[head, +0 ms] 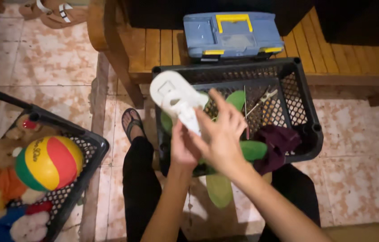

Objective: The person disassembles a small electric fan by removing the blade assembly and base, then wipes the base with a cloth. They reassemble the fan by reattaching the blade assembly and securing it with a screwdriver.

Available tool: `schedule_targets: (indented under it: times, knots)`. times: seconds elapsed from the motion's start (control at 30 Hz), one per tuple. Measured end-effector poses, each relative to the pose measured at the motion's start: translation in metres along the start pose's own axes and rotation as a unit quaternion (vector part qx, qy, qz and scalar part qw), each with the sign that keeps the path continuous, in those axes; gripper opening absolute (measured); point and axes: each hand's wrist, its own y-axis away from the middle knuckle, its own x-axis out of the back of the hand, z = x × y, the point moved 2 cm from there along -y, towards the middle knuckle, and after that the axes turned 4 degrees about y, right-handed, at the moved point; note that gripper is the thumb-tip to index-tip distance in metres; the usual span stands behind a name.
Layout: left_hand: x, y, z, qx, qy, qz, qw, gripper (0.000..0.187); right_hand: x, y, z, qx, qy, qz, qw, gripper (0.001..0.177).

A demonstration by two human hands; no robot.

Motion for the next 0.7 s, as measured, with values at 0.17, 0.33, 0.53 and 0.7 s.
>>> schedule_targets:
  times: [0.17, 0.33, 0.53, 0.7]
  knots:
    - [0.036, 0.007, 0.012, -0.011, 0.037, 0.029, 0.999, 0.054, -0.023, -0.006, -0.008, 0.043, -0.052, -0.113, 0.991, 0.062]
    - [0.043, 0.015, 0.023, 0.006, 0.067, 0.018, 0.998, 0.044, -0.045, -0.039, 0.040, 0.093, -0.150, -0.278, 0.944, 0.038]
    - [0.026, 0.016, 0.023, 0.044, 0.127, -0.034, 0.990, 0.031, -0.085, -0.183, 0.178, -0.138, -0.279, -0.014, 0.950, 0.020]
    - [0.027, 0.009, 0.025, 0.080, 0.133, 0.008, 0.988, 0.034, -0.159, -0.244, 0.236, 0.025, -0.050, -0.024, 0.998, 0.015]
